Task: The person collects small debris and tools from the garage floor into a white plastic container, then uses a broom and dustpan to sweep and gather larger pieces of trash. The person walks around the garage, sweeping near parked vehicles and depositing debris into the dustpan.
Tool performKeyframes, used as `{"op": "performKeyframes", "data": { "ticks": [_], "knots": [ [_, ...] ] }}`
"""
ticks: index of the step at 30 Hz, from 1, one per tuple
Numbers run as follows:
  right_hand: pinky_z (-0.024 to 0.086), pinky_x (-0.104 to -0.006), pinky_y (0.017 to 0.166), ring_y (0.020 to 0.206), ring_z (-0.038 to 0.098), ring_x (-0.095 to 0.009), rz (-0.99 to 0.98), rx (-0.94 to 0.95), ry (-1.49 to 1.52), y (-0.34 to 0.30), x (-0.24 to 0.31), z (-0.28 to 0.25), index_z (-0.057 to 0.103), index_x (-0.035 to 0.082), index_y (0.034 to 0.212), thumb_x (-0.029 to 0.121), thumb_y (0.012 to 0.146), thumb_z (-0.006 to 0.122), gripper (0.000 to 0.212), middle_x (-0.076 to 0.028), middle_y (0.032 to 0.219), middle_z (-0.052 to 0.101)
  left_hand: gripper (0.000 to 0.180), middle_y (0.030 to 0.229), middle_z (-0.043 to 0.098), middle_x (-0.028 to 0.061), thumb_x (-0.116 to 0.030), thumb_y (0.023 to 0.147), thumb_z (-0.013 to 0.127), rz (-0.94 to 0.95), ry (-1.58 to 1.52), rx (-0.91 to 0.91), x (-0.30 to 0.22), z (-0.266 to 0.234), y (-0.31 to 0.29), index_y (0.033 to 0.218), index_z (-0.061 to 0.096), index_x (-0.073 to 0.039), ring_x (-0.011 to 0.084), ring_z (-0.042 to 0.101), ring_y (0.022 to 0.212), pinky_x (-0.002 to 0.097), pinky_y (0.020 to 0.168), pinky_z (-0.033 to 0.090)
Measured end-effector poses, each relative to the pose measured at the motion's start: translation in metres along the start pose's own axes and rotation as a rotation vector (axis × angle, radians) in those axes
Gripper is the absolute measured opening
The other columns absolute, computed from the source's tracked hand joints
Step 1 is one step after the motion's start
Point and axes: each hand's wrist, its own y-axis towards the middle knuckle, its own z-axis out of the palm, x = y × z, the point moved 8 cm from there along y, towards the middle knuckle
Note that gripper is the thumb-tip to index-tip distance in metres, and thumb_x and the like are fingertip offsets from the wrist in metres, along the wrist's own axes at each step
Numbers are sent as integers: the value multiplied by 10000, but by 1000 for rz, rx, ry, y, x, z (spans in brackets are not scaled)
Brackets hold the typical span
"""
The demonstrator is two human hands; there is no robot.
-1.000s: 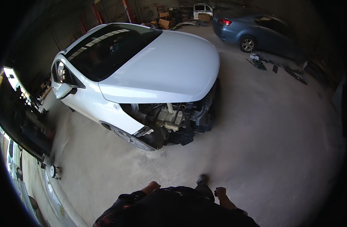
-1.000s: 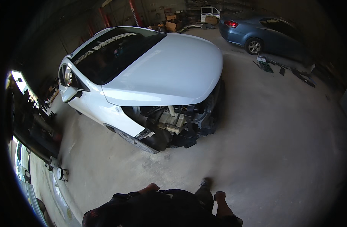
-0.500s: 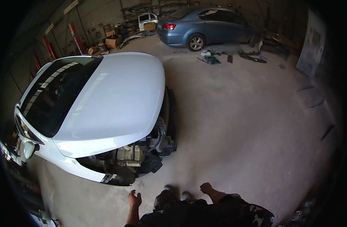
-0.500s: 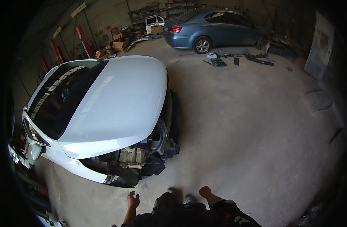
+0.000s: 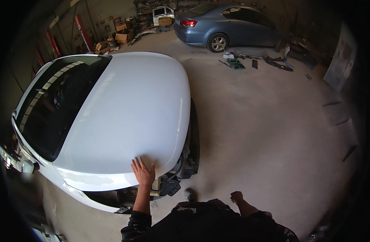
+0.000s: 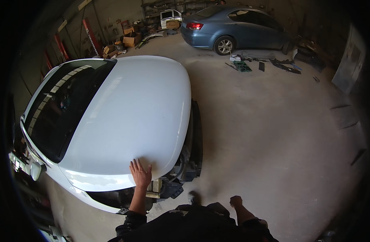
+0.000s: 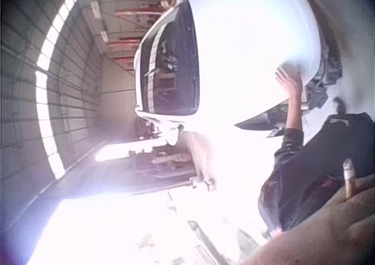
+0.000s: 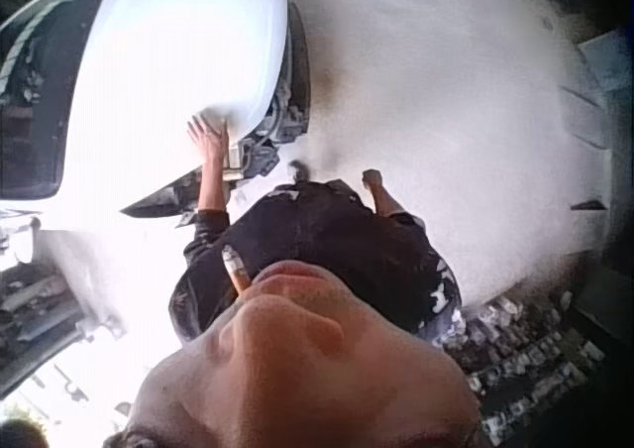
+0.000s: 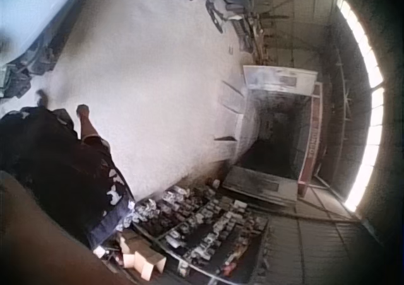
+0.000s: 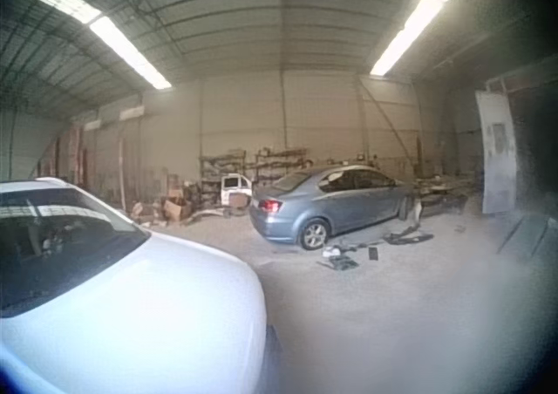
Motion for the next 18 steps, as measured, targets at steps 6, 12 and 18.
{"op": "performKeyframes", "data": {
  "ticks": [6,12,18],
  "knots": [
    [498,-420,630,743,639,-292,136,-201,283,39,-2,-55,660,103,811,353,796,504,294,-126,771,653,888,1412,196,303,-468,766,607,66,67,116,-52,55,30,1326,262,130,424,112,1344,493,1100,71],
    [504,-448,649,710,650,-290,292,-299,592,78,-25,-96,649,97,786,406,822,466,360,-135,749,662,917,1410,152,336,-503,763,586,116,146,155,-97,93,52,1326,252,140,475,75,1334,535,1086,48],
    [499,-426,582,647,636,-290,-153,-303,151,177,-102,-155,654,119,725,408,770,512,325,-115,717,650,930,1406,150,341,-551,762,560,63,273,87,-150,128,79,1323,265,130,482,76,1330,540,1086,49]
  ]
}}
